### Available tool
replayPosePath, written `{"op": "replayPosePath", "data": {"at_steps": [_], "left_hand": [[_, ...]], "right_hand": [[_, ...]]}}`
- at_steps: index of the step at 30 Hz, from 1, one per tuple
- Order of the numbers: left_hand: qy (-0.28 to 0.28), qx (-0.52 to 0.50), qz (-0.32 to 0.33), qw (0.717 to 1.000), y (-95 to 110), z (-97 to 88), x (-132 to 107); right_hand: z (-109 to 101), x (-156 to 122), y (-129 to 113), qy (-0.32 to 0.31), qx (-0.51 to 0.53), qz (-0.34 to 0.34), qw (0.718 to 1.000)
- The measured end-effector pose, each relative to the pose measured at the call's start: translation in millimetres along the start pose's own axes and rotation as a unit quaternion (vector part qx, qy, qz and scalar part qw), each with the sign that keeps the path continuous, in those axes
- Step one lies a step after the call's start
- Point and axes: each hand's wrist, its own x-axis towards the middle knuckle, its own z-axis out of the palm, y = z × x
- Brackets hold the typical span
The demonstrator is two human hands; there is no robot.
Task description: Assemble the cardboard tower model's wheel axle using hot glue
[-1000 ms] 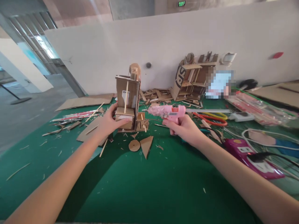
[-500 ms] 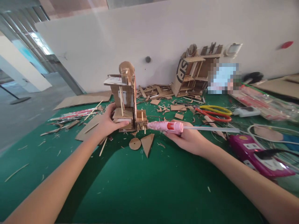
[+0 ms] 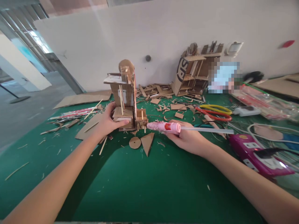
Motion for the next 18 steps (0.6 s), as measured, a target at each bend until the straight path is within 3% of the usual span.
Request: {"op": "replayPosePath", "data": {"at_steps": [9, 14, 16, 18], "left_hand": [[0.000, 0.008, 0.001, 1.000, 2.4, -0.9, -1.9], [-0.015, 0.018, 0.009, 1.000, -8.2, -2.6, -1.2], [-0.002, 0.013, 0.034, 0.999, -11.7, -4.1, -0.8], [0.057, 0.030, 0.085, 0.994, -9.4, -6.5, -1.7]], "right_hand": [[1.7, -0.8, -1.1, 0.013, -0.004, 0.008, 1.000], [-0.4, -0.2, -4.5, 0.019, -0.001, 0.003, 1.000], [-0.8, -0.4, -4.8, 0.022, 0.003, 0.002, 1.000], [-0.9, -0.9, -4.5, 0.023, 0.006, 0.000, 1.000]]}}
